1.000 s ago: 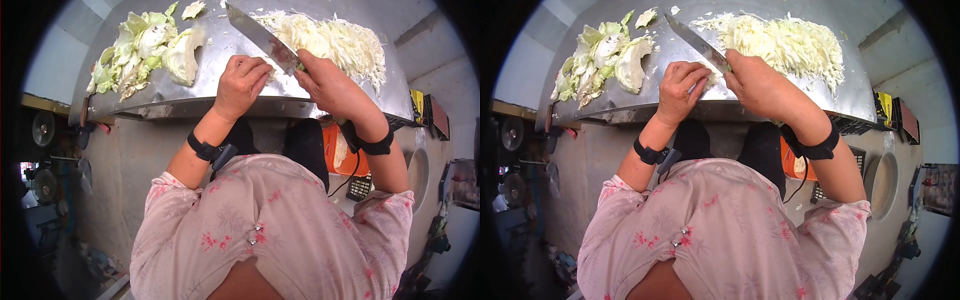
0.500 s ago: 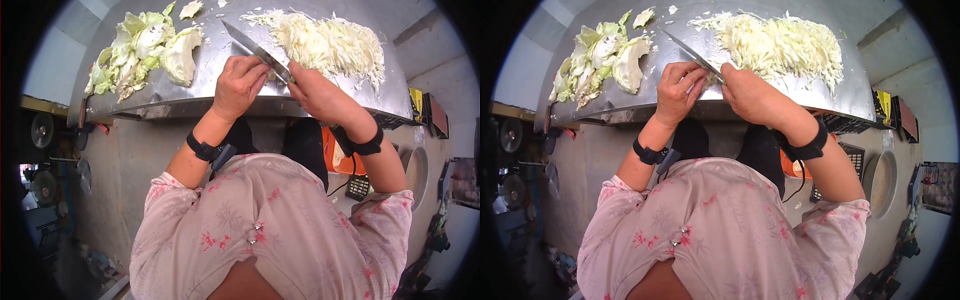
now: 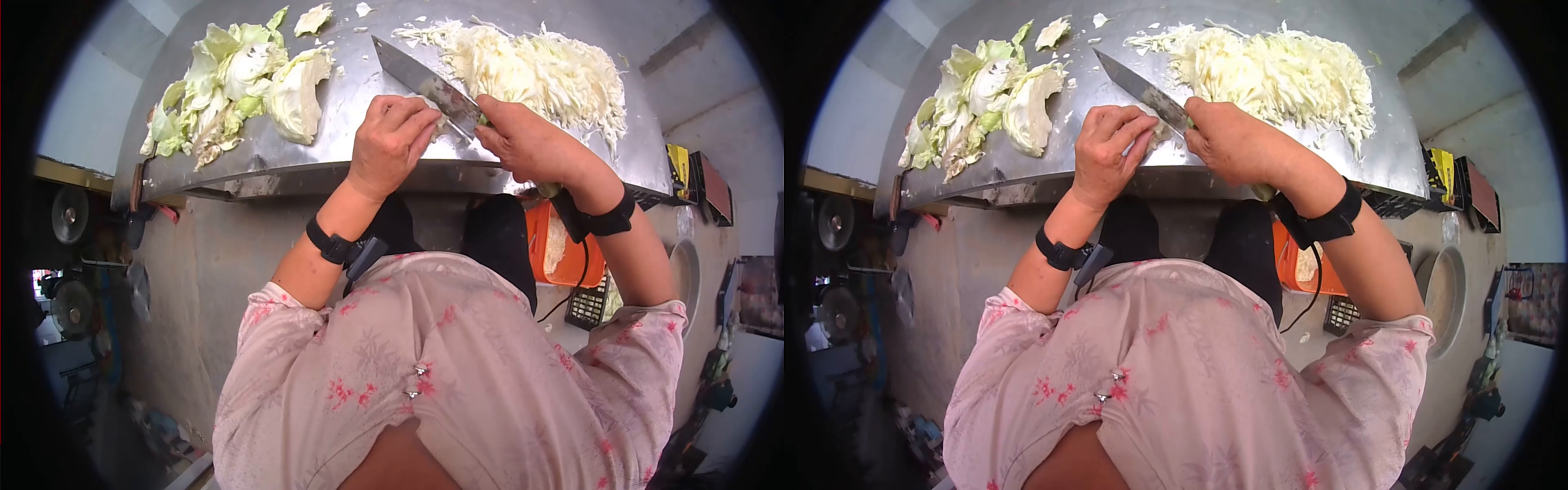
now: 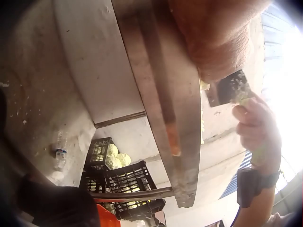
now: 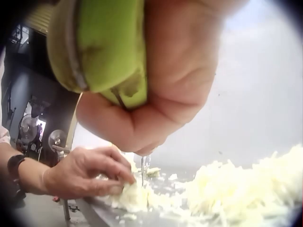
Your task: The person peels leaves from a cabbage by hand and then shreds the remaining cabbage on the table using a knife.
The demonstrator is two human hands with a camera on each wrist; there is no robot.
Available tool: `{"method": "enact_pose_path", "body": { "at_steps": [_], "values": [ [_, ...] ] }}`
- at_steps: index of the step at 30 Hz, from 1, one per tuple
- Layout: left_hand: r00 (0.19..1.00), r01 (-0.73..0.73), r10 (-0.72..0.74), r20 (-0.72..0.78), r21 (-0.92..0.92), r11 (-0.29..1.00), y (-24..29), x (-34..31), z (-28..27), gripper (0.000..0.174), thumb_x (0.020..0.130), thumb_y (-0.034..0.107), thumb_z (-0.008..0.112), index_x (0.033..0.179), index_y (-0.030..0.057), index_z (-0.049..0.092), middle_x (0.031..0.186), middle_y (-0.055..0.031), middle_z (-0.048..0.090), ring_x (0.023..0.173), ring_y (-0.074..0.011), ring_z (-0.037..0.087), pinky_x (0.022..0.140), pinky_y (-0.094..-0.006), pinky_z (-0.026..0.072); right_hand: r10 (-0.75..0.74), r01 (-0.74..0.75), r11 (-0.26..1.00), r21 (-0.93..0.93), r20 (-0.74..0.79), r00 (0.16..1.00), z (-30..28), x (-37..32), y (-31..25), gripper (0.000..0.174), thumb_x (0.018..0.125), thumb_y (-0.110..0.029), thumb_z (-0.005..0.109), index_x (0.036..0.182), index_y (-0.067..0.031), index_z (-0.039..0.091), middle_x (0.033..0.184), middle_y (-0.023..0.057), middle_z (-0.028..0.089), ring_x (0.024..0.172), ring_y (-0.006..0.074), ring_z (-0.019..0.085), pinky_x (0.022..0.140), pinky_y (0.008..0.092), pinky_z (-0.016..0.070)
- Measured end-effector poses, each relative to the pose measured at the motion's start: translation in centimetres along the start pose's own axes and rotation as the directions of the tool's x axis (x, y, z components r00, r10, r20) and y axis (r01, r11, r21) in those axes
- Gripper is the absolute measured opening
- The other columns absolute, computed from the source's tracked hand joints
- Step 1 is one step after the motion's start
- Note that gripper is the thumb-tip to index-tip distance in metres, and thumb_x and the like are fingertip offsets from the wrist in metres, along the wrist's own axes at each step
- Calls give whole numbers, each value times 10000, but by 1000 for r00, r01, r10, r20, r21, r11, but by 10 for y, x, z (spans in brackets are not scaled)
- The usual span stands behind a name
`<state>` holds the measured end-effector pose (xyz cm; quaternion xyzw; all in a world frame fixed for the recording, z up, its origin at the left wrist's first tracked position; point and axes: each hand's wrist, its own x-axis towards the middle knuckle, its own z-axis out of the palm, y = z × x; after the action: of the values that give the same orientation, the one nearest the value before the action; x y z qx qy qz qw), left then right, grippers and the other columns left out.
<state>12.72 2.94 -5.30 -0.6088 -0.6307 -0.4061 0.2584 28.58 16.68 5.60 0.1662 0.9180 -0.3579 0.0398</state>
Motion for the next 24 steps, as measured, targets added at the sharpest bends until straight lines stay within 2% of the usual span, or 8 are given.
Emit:
{"method": "enact_pose_path", "body": {
  "at_steps": [5, 7, 8, 11, 12, 18, 21, 24],
  "values": [
    [1000, -1, 1, -1, 11, 1000, 0, -3, 0, 245, 749, 57, 769, 985, 111, 730, 982, -7, 678, 909, -247, 599, 774, -345, 529, -56, 66, 996, 63, -139, 989, 4, -12, -14, 214, 953, -123, 534, 1041, 66, 482, 772, 310, 628, 772, 493, 636, 693, 515, 510],
    [1000, -3, 3, -4, 16, 1000, 0, -3, 0, 246, 749, 57, 769, 986, 112, 729, 984, -6, 680, 910, -246, 600, 778, -344, 530, -301, 269, 943, -194, -160, 940, 39, 7, 39, 188, 1018, -171, 511, 1082, -8, 442, 636, 109, 510, 526, 199, 539, 481, 388, 469],
    [1000, -6, 7, -8, 19, 1000, 0, -2, 0, 247, 750, 58, 769, 987, 112, 728, 985, -6, 680, 910, -245, 601, 780, -343, 530, -238, 219, 961, -167, -106, 965, 31, 5, 31, 192, 1018, -171, 502, 1099, -7, 446, 635, 93, 509, 530, 193, 553, 477, 368, 483],
    [1000, 6, -6, -11, -12, 1000, -1, -2, 1, 254, 726, 33, 772, 966, 110, 740, 963, -18, 681, 911, -259, 614, 781, -360, 523, 86, -92, 994, 64, 102, 991, -1, 4, -1, 231, 992, -165, 506, 1043, 56, 466, 733, 251, 614, 580, 348, 656, 552, 454, 515],
    [1000, 14, -14, -11, -13, 1000, 0, -2, 1, 254, 727, 33, 771, 967, 110, 740, 964, -18, 681, 912, -259, 615, 783, -360, 524, 69, -76, 994, 79, 82, 994, -2, 4, 2, 245, 1000, -183, 493, 1021, 59, 469, 733, 228, 606, 502, 263, 633, 486, 427, 496],
    [1000, 19, -19, -13, 1, 1000, 1, -3, -1, 250, 737, 43, 769, 974, 114, 737, 972, -13, 681, 914, -250, 611, 786, -352, 527, -71, 72, 997, 1, -108, 992, 11, -7, 2, 242, 990, -181, 536, 1005, 55, 483, 783, 279, 616, 705, 446, 624, 656, 476, 501],
    [1000, -4, 4, -8, 15, 1000, -1, -2, -1, 240, 746, 60, 772, 974, 121, 728, 983, 1, 682, 910, -238, 600, 786, -333, 534, -81, 80, 997, -15, -110, 991, 17, -10, 16, 250, 985, -185, 556, 1000, 54, 482, 787, 294, 611, 797, 501, 585, 721, 500, 481],
    [1000, 3, -3, -9, 21, 1000, -1, -3, 1, 241, 742, 60, 775, 971, 120, 726, 978, 2, 681, 910, -237, 601, 785, -333, 533, -124, 132, 990, 41, -165, 978, 6, -21, 12, 181, 1034, -173, 512, 1038, 1, 468, 661, 92, 493, 541, 174, 482, 511, 356, 420]
  ]
}}
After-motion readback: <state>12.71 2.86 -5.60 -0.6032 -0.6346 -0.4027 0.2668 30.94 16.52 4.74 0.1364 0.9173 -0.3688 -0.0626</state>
